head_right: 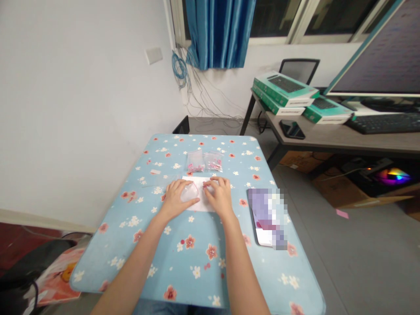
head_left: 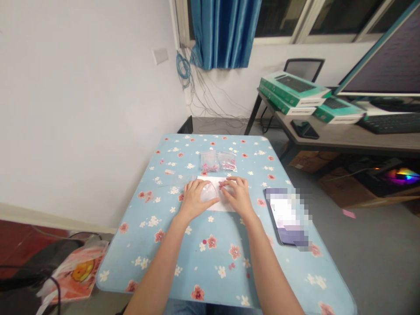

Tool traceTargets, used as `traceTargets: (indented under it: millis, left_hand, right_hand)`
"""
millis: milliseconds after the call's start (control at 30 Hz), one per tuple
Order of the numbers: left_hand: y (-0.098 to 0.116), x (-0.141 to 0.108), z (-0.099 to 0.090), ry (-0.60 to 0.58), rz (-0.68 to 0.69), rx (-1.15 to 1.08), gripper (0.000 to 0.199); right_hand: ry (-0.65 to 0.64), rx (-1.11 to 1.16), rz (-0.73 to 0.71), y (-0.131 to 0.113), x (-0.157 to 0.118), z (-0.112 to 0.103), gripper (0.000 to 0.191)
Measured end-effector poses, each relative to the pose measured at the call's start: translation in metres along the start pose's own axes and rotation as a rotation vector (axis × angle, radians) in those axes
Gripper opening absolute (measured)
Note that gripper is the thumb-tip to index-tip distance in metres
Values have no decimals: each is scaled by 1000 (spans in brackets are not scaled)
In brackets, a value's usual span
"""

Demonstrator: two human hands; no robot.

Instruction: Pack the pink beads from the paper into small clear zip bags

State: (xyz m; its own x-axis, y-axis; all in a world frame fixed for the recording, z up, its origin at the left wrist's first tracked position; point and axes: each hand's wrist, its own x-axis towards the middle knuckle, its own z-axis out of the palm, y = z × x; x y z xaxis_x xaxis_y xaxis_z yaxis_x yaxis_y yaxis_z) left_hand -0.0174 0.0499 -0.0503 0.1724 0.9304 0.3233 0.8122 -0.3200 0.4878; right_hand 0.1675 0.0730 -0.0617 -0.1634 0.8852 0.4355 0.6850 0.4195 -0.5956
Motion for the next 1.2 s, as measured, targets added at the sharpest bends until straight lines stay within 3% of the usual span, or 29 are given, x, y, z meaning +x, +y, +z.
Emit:
traceTargets:
  millis: [200, 633, 800, 1000, 1200]
  left_hand:
    - [1, 0, -1, 0, -5, -5, 51]
    - [2, 0, -2, 1, 0, -7, 51]
    - [2, 0, -3, -3, -1, -12, 51]
    - [3, 0, -2, 0, 15, -16, 52]
    - [5, 0, -2, -2, 50, -21, 55]
  right_hand:
    - [-47, -118, -54, 3, -1, 1, 15]
    - [-42, -112, -39, 4, -2, 1, 11]
    - [-7, 71, 32, -1, 2, -3, 12]
    - [-103, 518, 178, -9, 6, -7, 18]
    - [-175, 599, 199, -18, 5, -5, 18]
